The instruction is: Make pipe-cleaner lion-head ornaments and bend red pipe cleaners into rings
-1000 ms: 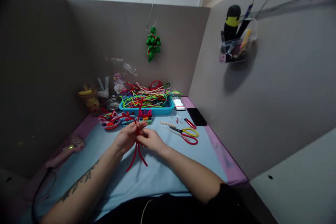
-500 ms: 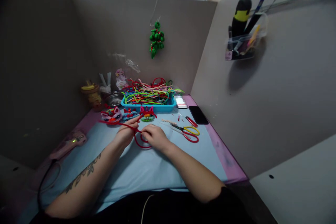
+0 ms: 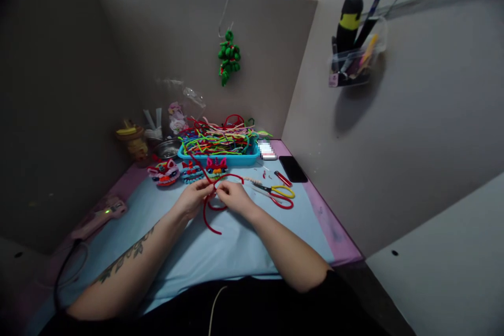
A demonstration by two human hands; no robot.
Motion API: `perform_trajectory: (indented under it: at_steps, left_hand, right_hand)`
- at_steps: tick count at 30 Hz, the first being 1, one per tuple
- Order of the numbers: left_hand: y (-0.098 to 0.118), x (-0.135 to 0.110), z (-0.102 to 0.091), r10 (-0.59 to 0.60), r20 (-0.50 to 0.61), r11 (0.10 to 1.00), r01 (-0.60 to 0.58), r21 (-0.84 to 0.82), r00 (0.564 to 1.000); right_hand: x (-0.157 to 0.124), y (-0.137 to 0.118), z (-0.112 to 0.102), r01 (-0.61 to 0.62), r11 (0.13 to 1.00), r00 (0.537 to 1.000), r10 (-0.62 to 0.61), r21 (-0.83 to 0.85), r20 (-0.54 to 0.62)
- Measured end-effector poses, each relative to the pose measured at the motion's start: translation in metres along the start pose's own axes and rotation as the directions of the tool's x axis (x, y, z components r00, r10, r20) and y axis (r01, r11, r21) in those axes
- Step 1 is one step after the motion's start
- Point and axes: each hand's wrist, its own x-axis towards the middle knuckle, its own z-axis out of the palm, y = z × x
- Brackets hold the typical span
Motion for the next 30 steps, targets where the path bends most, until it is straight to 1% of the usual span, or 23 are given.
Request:
perform_trajectory:
  at_steps: [3, 7, 14, 18, 20, 23, 25, 30]
  left_hand:
    - [0.001, 0.003, -0.002, 0.007, -0.035, 0.999, -0.009, -0.034, 0.999]
    - [0.003, 0.002, -0.001, 0.001, -0.056, 0.999, -0.004, -0.045, 0.998]
    - [0.002, 0.0, 0.0, -0.028, -0.061, 1.0, 0.028, -0.002, 0.998]
    - [-0.001, 0.003, -0.002, -0.027, -0.084, 0.999, 0.03, 0.031, 0.996]
    - [-0.003, 0.004, -0.003, -0.023, -0.086, 0.998, 0.028, 0.057, 0.996]
    - [-0.006, 0.003, -0.001, -0.01, -0.073, 0.995, 0.017, 0.101, 0.997]
    - [-0.007, 0.001, 0.001, -0.003, -0.064, 0.991, 0.011, 0.132, 0.998]
    - [-0.006, -0.001, 0.002, -0.002, -0.057, 0.979, 0.014, 0.204, 0.998]
  right_hand:
    - [-0.001, 0.0, -0.003, 0.017, 0.999, 1.0, -0.017, -0.036, 0.003]
    - [-0.001, 0.001, -0.006, 0.032, 0.998, 0.999, -0.032, -0.057, 0.003]
    - [-0.001, 0.006, -0.009, 0.027, 1.0, 1.0, -0.027, -0.015, 0.012]
    - [0.003, 0.008, -0.007, 0.002, 0.997, 0.999, -0.004, 0.071, 0.033]
    - [0.004, 0.008, -0.006, -0.021, 0.988, 0.999, 0.015, 0.155, 0.038]
    - [0.005, 0.006, -0.003, -0.091, 0.929, 0.995, 0.072, 0.359, 0.067]
    - [0.004, 0.004, -0.002, -0.133, 0.883, 0.991, 0.106, 0.451, 0.086]
    - [0.004, 0.004, -0.004, -0.169, 0.857, 0.986, 0.153, 0.486, 0.073]
